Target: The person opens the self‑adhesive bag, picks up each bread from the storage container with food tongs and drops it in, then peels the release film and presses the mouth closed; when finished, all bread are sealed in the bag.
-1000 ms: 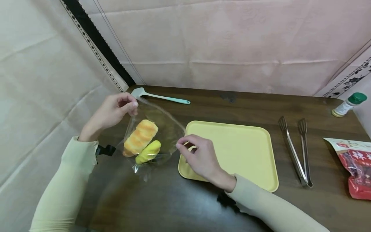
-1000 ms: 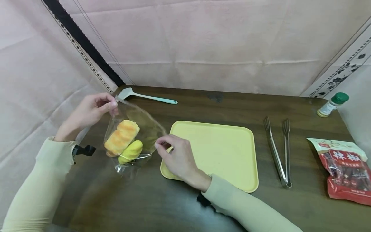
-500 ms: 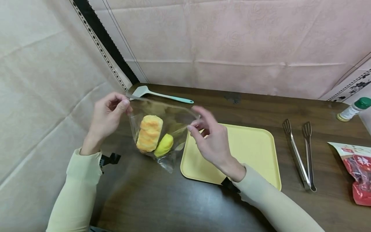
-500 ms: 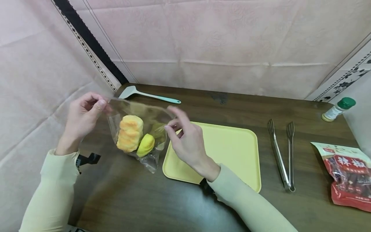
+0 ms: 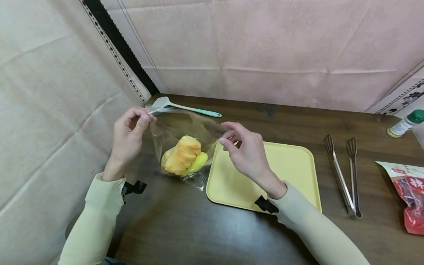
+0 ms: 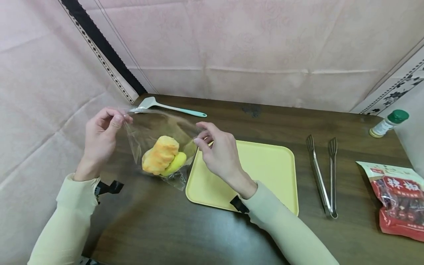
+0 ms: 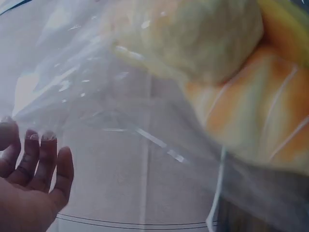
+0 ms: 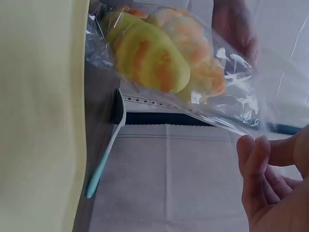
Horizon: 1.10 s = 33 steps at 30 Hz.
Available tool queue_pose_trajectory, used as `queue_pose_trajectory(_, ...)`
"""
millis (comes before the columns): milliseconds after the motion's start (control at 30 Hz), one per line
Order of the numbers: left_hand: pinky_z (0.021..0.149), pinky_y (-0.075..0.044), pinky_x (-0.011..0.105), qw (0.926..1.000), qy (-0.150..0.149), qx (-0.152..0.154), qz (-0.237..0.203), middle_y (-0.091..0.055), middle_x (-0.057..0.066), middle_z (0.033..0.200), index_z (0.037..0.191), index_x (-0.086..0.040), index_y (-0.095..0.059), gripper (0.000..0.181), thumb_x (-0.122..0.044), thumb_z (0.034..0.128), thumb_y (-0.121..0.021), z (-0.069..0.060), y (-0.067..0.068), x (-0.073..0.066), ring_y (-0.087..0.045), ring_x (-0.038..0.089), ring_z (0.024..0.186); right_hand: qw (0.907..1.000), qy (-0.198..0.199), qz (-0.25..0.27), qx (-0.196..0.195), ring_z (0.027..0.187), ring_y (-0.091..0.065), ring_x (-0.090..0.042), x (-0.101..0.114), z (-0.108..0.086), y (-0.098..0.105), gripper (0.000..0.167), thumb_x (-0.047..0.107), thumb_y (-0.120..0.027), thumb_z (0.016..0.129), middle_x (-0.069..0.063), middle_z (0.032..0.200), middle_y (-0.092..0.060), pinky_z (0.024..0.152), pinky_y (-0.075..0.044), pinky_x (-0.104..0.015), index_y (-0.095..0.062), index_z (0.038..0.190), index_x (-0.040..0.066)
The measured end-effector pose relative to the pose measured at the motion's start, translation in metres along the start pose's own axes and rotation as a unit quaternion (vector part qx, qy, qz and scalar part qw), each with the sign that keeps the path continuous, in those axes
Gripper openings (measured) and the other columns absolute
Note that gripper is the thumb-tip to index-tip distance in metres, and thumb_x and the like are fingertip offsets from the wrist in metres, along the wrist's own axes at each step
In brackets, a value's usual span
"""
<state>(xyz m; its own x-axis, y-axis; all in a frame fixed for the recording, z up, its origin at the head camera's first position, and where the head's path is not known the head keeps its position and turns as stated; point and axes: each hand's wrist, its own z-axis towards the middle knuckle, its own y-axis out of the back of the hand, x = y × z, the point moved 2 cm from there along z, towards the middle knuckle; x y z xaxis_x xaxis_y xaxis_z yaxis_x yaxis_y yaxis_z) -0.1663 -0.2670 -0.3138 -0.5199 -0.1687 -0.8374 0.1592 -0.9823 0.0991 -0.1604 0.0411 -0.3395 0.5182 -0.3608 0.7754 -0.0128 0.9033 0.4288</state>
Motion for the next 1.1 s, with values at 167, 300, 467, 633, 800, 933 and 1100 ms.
queue_pose_trajectory(167,0.101,-0.056,0.023,0.9991,-0.012,0.007,-0.039,-0.085,-0.005,0.096,0.097,-0.013,-0.067,0.019,-0.004,0.1108,-0.057,-0.004,-0.003,0.005,-0.08,0.008,0.094,0.9992,-0.035,0.014,0.012,0.07,-0.073,-0.023,-0.01,0.004,0.003,0.024,0.004,-0.078,0.098,-0.01,0.093,-0.083,0.063,-0.055,-0.021,-0.079,0.122,0.002)
queue_pose_trajectory(300,0.072,-0.046,0.014,0.9991,-0.043,-0.004,-0.003,-0.085,-0.007,0.089,0.099,-0.013,-0.068,0.016,-0.004,0.1098,-0.06,-0.006,-0.006,0.004,-0.079,0.004,0.083,0.9961,-0.066,0.054,0.023,0.075,-0.071,-0.025,-0.015,0.006,0.004,0.015,0.006,-0.077,0.1,-0.012,0.1,-0.082,0.062,-0.061,-0.028,-0.082,0.113,0.003)
queue_pose_trajectory(467,0.064,-0.044,0.012,0.9975,-0.066,-0.025,-0.005,-0.084,-0.006,0.085,0.098,-0.007,-0.068,0.014,0.003,0.1063,-0.063,-0.008,-0.008,0.003,-0.08,0.004,0.075,0.9891,-0.101,0.101,0.036,0.09,-0.07,-0.02,-0.018,0.007,0.002,0.012,0.006,-0.069,0.106,-0.017,0.107,-0.075,0.069,-0.065,-0.034,-0.076,0.111,-0.001)
queue_pose_trajectory(633,0.068,-0.058,0.016,0.9958,-0.077,-0.042,-0.027,-0.083,-0.006,0.079,0.096,-0.005,-0.068,0.015,0.007,0.1033,-0.065,-0.01,-0.009,0.003,-0.08,0.007,0.071,0.9783,-0.136,0.152,0.035,0.083,-0.073,-0.017,-0.02,0.008,-0.003,0.013,0.007,-0.059,0.111,-0.021,0.106,-0.074,0.073,-0.066,-0.03,-0.069,0.11,-0.002)
queue_pose_trajectory(800,0.067,-0.057,0.013,0.9971,-0.058,-0.043,-0.022,-0.082,-0.008,0.077,0.099,-0.001,-0.074,0.009,0.006,0.1013,-0.069,-0.011,-0.01,0.004,-0.08,0.004,0.07,0.9684,-0.16,0.19,0.024,0.084,-0.076,-0.016,-0.023,0.009,-0.007,0.019,0.012,-0.056,0.113,-0.02,0.1,-0.074,0.073,-0.068,-0.036,-0.066,0.107,-0.002)
queue_pose_trajectory(933,0.067,-0.055,0.012,0.9986,-0.041,-0.03,0.011,-0.082,-0.012,0.079,0.103,0.01,-0.077,0.009,0.005,0.1014,-0.07,-0.011,-0.008,0.002,-0.08,0.002,0.073,0.9701,-0.161,0.18,0.02,0.084,-0.076,-0.021,-0.026,0.011,-0.007,0.025,0.017,-0.055,0.114,-0.017,0.096,-0.073,0.071,-0.067,-0.033,-0.068,0.104,-0.002)
queue_pose_trajectory(1100,0.078,-0.062,0.018,0.9999,-0.007,-0.009,-0.004,-0.083,-0.009,0.081,0.099,0.005,-0.078,0.011,0.003,0.1033,-0.068,-0.012,-0.007,-0.002,-0.081,0.005,0.074,0.9678,-0.176,0.179,0.022,0.084,-0.074,-0.014,-0.029,0.013,-0.008,0.026,0.018,-0.056,0.114,-0.013,0.095,-0.071,0.07,-0.065,-0.028,-0.068,0.103,-0.003)
